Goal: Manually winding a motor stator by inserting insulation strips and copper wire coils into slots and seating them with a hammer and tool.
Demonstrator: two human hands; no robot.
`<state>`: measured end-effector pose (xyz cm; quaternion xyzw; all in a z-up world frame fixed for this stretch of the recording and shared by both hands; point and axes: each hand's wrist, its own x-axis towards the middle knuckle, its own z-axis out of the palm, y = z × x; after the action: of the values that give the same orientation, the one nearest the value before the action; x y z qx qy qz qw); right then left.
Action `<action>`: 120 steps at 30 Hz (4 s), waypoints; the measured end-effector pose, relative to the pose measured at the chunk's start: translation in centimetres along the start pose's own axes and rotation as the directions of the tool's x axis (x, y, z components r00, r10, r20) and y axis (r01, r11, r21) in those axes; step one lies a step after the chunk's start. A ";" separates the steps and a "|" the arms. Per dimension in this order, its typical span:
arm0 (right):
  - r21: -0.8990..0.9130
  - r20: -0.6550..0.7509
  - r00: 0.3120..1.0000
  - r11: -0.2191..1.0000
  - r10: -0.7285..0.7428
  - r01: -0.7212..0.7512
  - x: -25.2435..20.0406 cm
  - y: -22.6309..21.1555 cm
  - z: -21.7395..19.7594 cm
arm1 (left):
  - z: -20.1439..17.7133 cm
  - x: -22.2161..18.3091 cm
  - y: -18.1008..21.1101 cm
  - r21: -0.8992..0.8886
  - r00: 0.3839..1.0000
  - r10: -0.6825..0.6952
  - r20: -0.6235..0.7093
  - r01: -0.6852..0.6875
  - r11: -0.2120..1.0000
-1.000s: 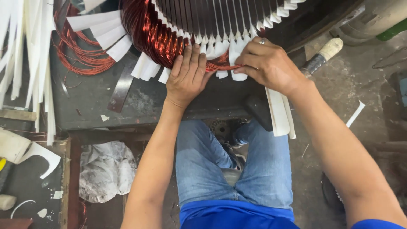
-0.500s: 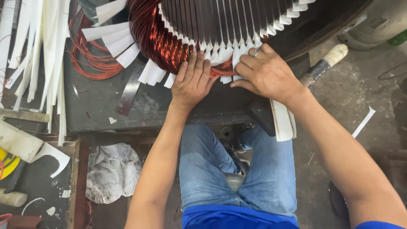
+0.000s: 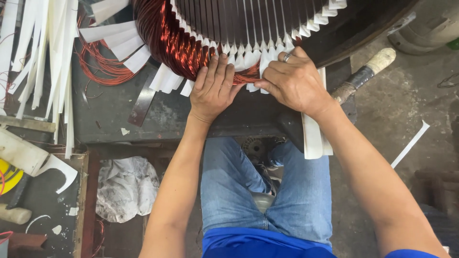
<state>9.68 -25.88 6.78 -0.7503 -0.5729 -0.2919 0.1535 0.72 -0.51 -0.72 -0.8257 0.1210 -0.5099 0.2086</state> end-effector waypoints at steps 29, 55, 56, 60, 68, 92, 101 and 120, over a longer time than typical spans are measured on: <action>-0.023 -0.065 0.998 1.000 0.011 -0.012 -0.2 -0.3 0.9 | 0.1 -0.2 0.0 -0.003 1.000 0.001 0.010 -0.001 1.000; -0.028 -0.076 0.997 0.999 0.020 -0.022 -0.3 -0.2 1.2 | 0.5 -0.6 0.1 0.000 1.000 0.000 0.028 0.000 1.000; -0.024 -0.081 0.997 0.999 0.021 -0.023 -0.3 -0.2 1.2 | 0.5 -0.5 0.1 -0.004 1.000 -0.002 0.024 0.002 1.000; -0.011 -0.088 0.996 1.000 0.022 -0.023 -0.1 -0.3 0.9 | 0.3 -0.2 -0.1 -0.009 1.000 -0.001 0.015 0.001 1.000; 0.007 -0.088 0.996 1.000 0.020 -0.019 -0.2 -0.3 1.0 | 0.5 -0.5 0.1 -0.010 1.000 -0.003 0.029 0.003 1.000; 0.011 -0.097 0.995 1.000 0.006 -0.005 -0.2 -0.4 1.1 | 0.0 0.0 -0.2 0.016 1.000 0.015 0.006 -0.015 1.000; 0.137 0.105 0.994 0.991 -0.016 0.001 0.1 -0.2 -1.3 | -2.0 1.5 0.0 -0.041 0.999 -0.029 0.023 0.030 0.999; 0.201 0.095 0.985 0.967 0.142 -0.159 -0.8 -2.0 -0.8 | -4.5 3.9 0.4 -0.181 0.979 -0.034 0.201 0.072 0.981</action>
<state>7.41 -26.39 6.70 -0.7826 -0.5473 -0.1878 0.2296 -1.53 -3.43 3.96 -0.8911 0.1250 -0.4174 0.1274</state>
